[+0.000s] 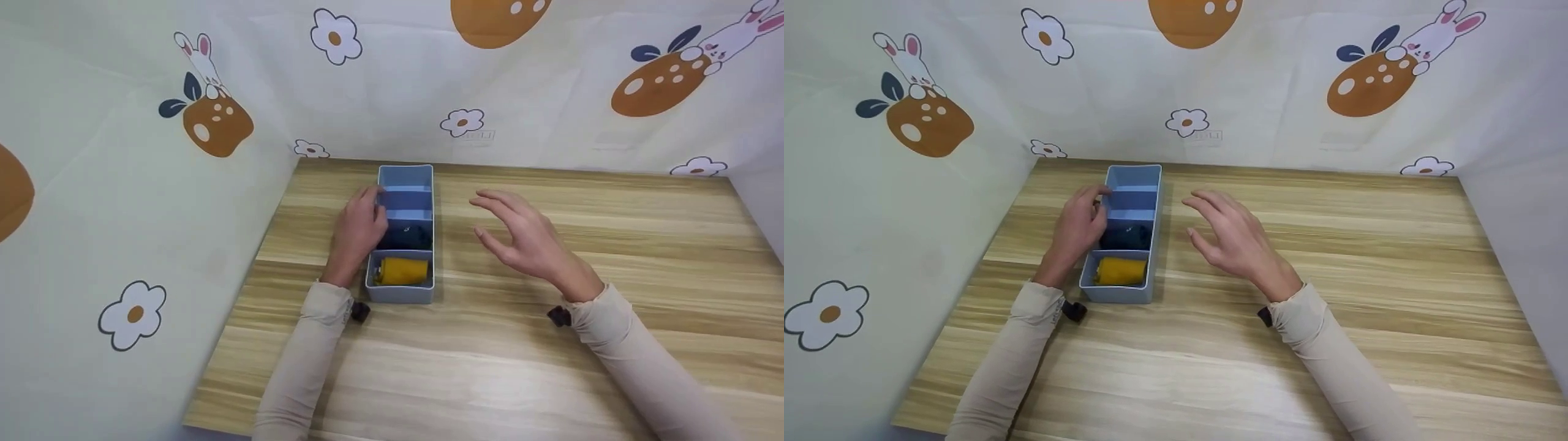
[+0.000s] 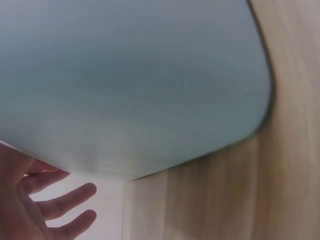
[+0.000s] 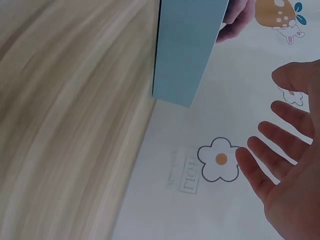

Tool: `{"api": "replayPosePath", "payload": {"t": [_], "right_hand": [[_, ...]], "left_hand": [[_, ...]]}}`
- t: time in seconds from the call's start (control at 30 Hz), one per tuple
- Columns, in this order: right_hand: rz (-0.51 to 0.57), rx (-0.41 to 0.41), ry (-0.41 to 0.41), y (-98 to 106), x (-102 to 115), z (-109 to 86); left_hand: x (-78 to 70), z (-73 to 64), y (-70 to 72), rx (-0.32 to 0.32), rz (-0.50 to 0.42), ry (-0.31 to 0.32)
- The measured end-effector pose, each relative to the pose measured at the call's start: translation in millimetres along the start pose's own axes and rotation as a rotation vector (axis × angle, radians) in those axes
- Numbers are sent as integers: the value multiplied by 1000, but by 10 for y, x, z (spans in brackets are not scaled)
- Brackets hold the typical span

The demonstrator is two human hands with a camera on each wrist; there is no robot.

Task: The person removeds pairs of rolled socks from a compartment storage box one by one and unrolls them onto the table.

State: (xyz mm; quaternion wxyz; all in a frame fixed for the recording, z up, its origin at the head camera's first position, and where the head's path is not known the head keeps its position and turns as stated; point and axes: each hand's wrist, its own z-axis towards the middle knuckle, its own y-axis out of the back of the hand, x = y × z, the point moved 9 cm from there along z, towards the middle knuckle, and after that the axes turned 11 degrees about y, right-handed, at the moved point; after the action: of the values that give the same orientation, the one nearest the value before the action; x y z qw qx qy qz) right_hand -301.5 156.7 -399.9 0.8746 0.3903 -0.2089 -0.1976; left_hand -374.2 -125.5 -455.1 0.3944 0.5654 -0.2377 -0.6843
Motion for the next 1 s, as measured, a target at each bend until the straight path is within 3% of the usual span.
{"api": "replayPosePath", "payload": {"t": [0.5,0.83,1.0], "right_hand": [[108,30,-11,-344,152,-52],[239,167,38,-558,341,-19],[288,186,84,-640,464,26]], "left_hand": [[20,-24,-33,-11,-32,27],[117,25,2,18,-136,49],[136,31,-10,30,-146,56]]}}
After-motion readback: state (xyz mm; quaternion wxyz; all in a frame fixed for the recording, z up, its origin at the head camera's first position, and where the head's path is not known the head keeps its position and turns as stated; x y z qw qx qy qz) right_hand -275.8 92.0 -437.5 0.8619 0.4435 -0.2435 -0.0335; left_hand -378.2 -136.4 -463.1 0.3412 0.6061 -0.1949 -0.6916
